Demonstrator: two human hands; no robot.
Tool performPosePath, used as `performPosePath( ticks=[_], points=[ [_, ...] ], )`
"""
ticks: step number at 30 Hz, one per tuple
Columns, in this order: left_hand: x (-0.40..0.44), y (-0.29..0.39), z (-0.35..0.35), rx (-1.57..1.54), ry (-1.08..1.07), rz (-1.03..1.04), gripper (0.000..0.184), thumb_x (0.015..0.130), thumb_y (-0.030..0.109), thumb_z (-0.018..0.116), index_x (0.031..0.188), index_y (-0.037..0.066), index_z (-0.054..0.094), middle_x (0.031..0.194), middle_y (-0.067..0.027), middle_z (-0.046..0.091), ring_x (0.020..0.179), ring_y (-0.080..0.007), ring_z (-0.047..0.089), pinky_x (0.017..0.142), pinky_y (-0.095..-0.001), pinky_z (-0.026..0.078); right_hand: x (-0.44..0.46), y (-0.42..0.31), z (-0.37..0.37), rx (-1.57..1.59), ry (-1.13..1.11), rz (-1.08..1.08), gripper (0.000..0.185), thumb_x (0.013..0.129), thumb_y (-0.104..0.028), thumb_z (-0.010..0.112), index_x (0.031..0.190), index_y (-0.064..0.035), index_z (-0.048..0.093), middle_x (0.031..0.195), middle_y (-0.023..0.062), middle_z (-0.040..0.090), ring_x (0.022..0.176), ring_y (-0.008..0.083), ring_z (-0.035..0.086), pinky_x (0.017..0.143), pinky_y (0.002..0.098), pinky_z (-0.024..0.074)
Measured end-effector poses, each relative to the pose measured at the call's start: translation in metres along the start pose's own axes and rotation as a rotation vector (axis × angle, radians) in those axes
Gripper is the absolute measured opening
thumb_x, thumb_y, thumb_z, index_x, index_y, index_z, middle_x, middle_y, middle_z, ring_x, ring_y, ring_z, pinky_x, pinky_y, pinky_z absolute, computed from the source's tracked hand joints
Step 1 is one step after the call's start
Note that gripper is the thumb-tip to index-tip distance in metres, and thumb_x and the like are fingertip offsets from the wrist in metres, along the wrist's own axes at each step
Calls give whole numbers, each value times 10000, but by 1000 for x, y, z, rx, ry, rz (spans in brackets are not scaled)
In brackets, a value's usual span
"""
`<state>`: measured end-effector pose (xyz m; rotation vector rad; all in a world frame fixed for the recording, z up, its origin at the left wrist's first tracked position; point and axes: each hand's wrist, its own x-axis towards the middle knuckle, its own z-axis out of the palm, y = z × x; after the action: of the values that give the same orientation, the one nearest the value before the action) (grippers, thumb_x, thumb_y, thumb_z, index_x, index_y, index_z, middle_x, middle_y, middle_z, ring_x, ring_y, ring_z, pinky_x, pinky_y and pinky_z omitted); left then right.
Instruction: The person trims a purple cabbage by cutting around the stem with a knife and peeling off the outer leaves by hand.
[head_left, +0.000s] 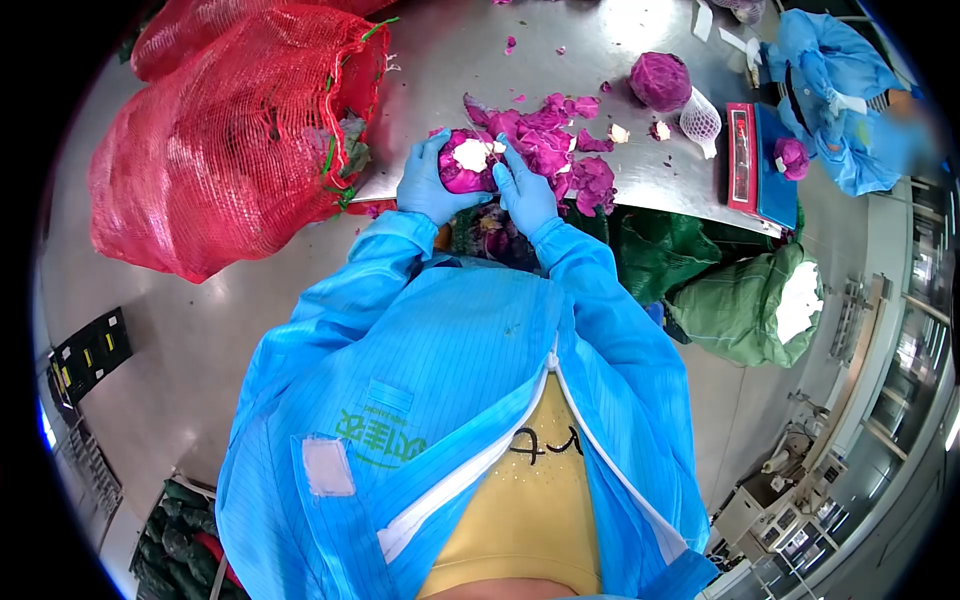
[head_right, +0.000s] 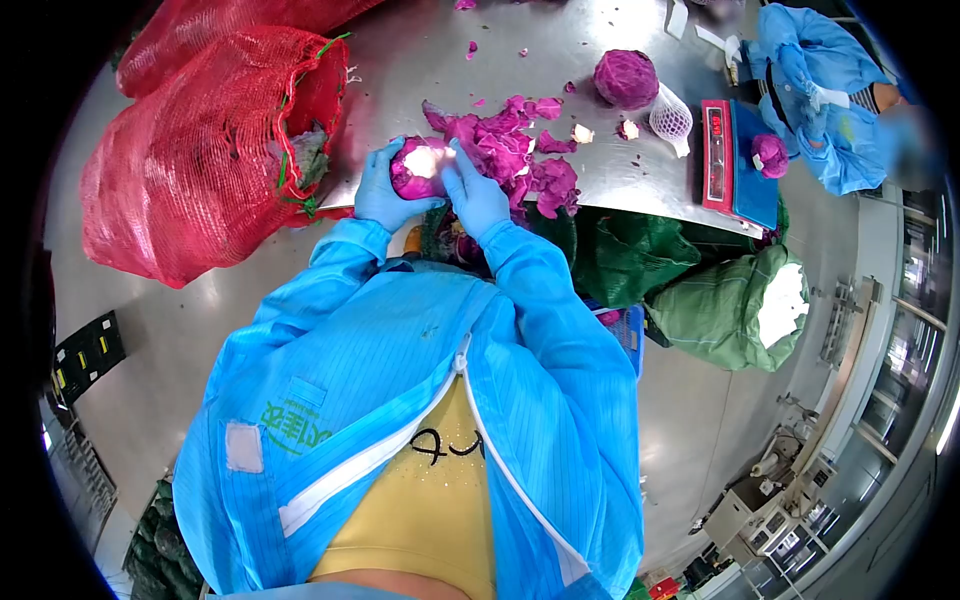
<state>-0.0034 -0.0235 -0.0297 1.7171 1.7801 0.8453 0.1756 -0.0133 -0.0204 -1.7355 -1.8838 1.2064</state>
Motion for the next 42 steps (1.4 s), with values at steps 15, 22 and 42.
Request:
performPosePath(
  ticks=[15,22,42],
  points=[
    [4,7,-8,5,-62,-58,1070,462,434,905,1319,55,388,1211,-153,460,1112,-303,528,965,-375,452,2,-27,-4,-264,17,101,506,961,-510,312,1416,-290,314,928,224,657,854,418,634,750,532,499],
    [6,9,-1,128,-41,-72,1064,487,550,848,1339,92,404,1219,-127,472,1105,-309,536,922,-384,480,5,-38,-13,-288,-11,166,480,962,-499,305,1402,-308,325,973,219,652,895,418,628,779,536,492],
    [-5,9,6,125,-1,-74,1081,480,546,850,1356,111,389,1230,-127,460,1120,-307,520,919,-396,480,1,-11,11,473,99,255,544,964,-476,401,1405,-159,402,990,222,658,713,304,666,734,398,509]
  ],
)
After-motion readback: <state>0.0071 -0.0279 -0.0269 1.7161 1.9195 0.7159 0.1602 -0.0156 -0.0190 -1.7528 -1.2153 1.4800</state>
